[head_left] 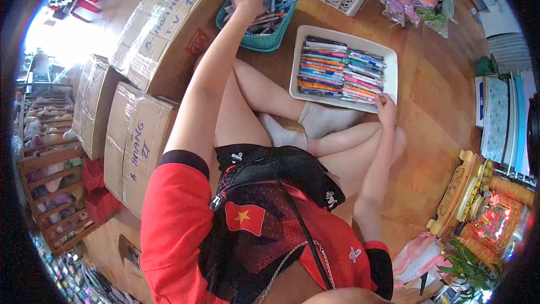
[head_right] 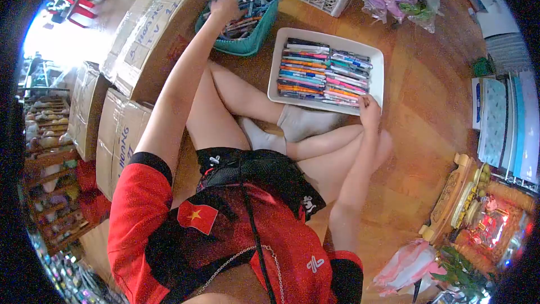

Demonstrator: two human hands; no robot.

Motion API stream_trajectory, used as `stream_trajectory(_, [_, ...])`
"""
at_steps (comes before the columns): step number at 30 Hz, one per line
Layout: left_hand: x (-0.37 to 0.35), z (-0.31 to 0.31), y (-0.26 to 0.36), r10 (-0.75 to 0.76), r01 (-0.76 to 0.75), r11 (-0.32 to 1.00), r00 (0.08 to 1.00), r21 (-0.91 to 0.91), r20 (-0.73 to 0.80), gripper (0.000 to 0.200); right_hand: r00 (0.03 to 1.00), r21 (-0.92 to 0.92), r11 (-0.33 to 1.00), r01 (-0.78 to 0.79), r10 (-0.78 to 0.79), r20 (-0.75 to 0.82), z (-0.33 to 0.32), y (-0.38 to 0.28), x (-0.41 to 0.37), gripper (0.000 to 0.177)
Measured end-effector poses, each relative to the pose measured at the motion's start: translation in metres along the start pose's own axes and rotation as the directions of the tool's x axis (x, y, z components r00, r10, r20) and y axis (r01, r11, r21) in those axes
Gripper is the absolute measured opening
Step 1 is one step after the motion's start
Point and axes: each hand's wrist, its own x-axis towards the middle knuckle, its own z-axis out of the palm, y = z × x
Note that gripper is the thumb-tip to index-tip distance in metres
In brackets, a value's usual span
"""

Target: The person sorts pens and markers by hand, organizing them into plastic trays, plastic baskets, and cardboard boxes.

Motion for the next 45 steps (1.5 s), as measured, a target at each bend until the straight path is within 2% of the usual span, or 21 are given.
stream_trajectory(2, [0.000,0.019,0.002,0.019,-0.031,0.994,0.993,0.106,0.117,0.040,1.000,-0.056,0.998,-0.017,0.018,0.010,0.002,0.002,0.002,0.023])
stream_trajectory(3, [0.000,0.027,0.003,0.046,-0.050,0.992,0.998,0.117,0.036,0.033,1.000,-0.084,0.996,-0.025,0.026,0.015,0.002,0.001,0.003,0.024])
stream_trajectory(6, [0.002,0.038,0.008,-0.066,0.057,0.998,0.957,0.042,0.282,0.040,0.999,-0.135,0.990,-0.034,0.035,0.003,0.004,-0.002,0.005,0.024])
stream_trajectory(9, [-0.007,0.008,0.010,0.042,-0.054,0.998,0.925,0.021,0.378,0.028,0.999,-0.121,0.992,-0.033,0.033,-0.006,0.006,0.000,0.006,0.024])
stream_trajectory(12, [0.014,0.063,-0.009,0.111,-0.137,0.990,0.902,0.033,0.417,0.025,0.999,-0.126,0.991,-0.050,0.051,0.010,0.003,-0.006,0.004,0.023])
stream_trajectory(13, [-0.003,-0.014,-0.003,0.102,-0.103,0.994,0.886,-0.022,0.453,0.025,0.999,-0.118,0.992,-0.048,0.049,0.004,0.003,-0.005,0.004,0.023])
stream_trajectory(16, [0.002,-0.018,-0.021,0.217,-0.169,0.973,0.906,-0.158,0.365,0.026,0.999,-0.110,0.993,-0.054,0.054,0.000,0.003,-0.006,0.004,0.025])
stream_trajectory(20, [0.006,-0.055,-0.027,0.239,-0.164,0.967,0.844,-0.193,0.481,0.024,0.998,-0.156,0.986,-0.065,0.068,0.013,0.003,-0.007,0.004,0.028])
stream_trajectory(21, [0.023,-0.005,-0.054,0.451,-0.400,0.892,0.814,-0.210,0.365,0.023,0.998,-0.170,0.983,-0.062,0.065,0.011,0.004,-0.007,0.004,0.028])
stream_trajectory(24, [0.021,-0.029,-0.053,0.288,-0.241,0.955,0.889,-0.172,0.355,0.021,0.993,-0.173,0.980,-0.097,0.106,0.043,0.002,-0.011,0.005,0.029])
stream_trajectory(25, [0.019,-0.045,-0.049,0.303,-0.313,0.949,0.879,-0.034,0.368,0.022,0.994,-0.152,0.984,-0.091,0.099,0.042,0.001,-0.013,0.005,0.029])
stream_trajectory(29, [0.022,-0.074,-0.058,0.441,-0.496,0.864,0.827,0.083,0.347,0.020,0.998,-0.039,0.998,-0.059,0.059,0.013,0.006,-0.002,0.004,0.031])
stream_trajectory(31, [0.010,-0.101,-0.059,0.466,-0.513,0.854,0.830,0.091,0.306,0.019,0.998,-0.042,0.998,-0.057,0.057,0.003,0.007,0.002,0.007,0.031])
stream_trajectory(35, [-0.029,-0.133,-0.077,0.307,-0.307,0.952,0.951,-0.001,0.030,0.016,0.998,-0.134,0.991,0.018,-0.026,-0.055,0.011,0.015,0.011,0.027])
stream_trajectory(38, [-0.022,-0.150,-0.104,0.409,-0.485,0.866,0.827,0.122,0.386,0.018,0.997,0.087,0.996,-0.016,0.022,-0.076,-0.009,-0.023,0.002,0.026])
stream_trajectory(40, [-0.066,-0.173,-0.078,0.205,-0.151,0.958,0.955,-0.244,0.212,0.021,0.996,0.163,0.987,-0.007,0.021,-0.087,-0.018,-0.057,-0.006,0.023])
stream_trajectory(41, [-0.092,-0.187,-0.060,0.068,0.010,0.901,0.984,-0.433,0.165,0.022,0.990,0.239,0.970,0.055,-0.021,-0.142,-0.014,-0.069,-0.011,0.023])
stream_trajectory(42, [-0.110,-0.183,-0.040,-0.056,0.268,0.709,0.944,-0.652,0.326,0.025,0.978,0.307,0.944,0.122,-0.061,-0.201,-0.010,-0.083,-0.017,0.022])
stream_trajectory(43, [-0.119,-0.163,-0.037,0.109,0.119,0.781,0.941,-0.613,0.321,0.024,0.973,0.366,0.912,0.186,-0.120,-0.197,-0.004,-0.101,-0.024,0.021])
stream_trajectory(44, [-0.132,-0.145,-0.026,0.307,0.018,0.687,0.899,-0.726,0.312,0.018,0.987,0.351,0.925,0.147,-0.116,-0.107,-0.001,-0.123,-0.033,0.021])
stream_trajectory(45, [-0.146,-0.135,0.001,0.286,0.212,0.496,0.876,-0.842,0.389,0.011,0.988,0.516,0.843,0.153,-0.151,-0.046,0.004,-0.152,-0.041,0.023])
